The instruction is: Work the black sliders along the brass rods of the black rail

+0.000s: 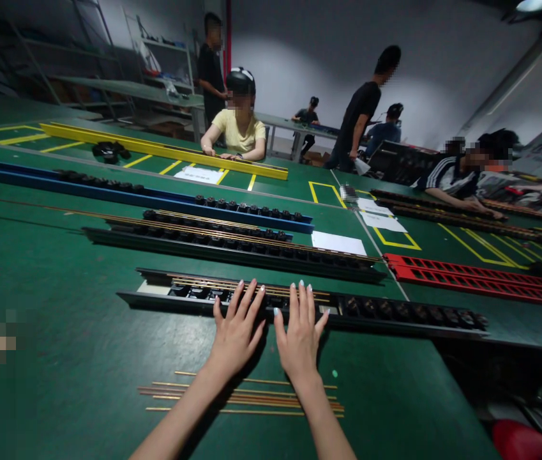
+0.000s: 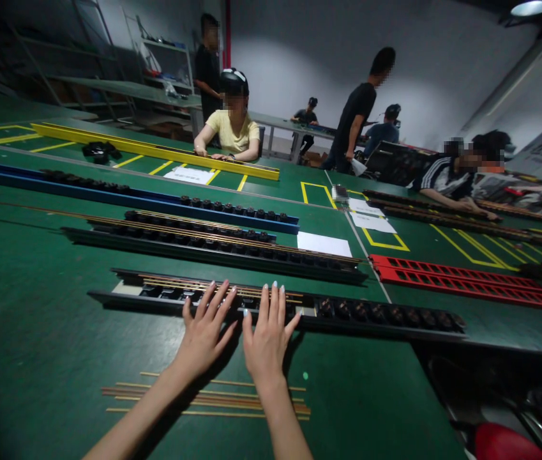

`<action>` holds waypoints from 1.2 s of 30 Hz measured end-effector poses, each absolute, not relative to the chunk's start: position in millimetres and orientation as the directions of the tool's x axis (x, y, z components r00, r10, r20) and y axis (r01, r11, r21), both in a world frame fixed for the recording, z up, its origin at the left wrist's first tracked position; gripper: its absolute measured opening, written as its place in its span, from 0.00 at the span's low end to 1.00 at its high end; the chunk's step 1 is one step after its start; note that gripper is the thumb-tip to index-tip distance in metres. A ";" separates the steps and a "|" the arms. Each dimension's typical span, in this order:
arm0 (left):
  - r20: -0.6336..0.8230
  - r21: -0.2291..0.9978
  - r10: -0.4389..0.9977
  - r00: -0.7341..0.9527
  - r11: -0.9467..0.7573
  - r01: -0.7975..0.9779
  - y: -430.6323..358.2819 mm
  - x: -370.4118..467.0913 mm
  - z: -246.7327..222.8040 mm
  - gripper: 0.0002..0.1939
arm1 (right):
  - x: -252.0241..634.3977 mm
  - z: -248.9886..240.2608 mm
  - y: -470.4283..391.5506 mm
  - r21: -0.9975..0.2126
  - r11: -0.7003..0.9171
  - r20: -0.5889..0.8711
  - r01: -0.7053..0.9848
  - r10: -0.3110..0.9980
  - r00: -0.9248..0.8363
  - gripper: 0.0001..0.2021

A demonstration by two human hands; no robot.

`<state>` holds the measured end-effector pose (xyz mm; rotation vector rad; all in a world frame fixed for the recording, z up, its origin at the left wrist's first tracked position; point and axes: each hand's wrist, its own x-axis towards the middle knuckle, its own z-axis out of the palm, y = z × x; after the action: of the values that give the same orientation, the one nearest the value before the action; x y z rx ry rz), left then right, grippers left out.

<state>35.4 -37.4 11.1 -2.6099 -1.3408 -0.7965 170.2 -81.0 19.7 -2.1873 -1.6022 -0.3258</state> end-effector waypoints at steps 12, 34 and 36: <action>0.499 0.140 0.727 0.472 -0.605 0.784 -36.1 36.6 9.5 0.32 | 168.4 21.8 -81.8 -0.197 -0.288 0.388 0.937 0.855 0.344 0.28; 0.494 0.135 0.731 0.470 -0.599 0.789 -37.2 35.8 10.1 0.32 | 166.6 22.0 -81.6 -0.175 -0.252 0.388 0.952 0.871 0.302 0.29; 0.495 0.143 0.731 0.469 -0.601 0.786 -37.3 35.7 9.7 0.32 | 166.6 23.6 -82.0 -0.164 -0.246 0.381 0.955 0.877 0.291 0.29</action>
<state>35.7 -37.3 9.7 -2.6022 -1.3484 -0.7972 166.6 -82.0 23.6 -2.2050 -1.6517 -0.2983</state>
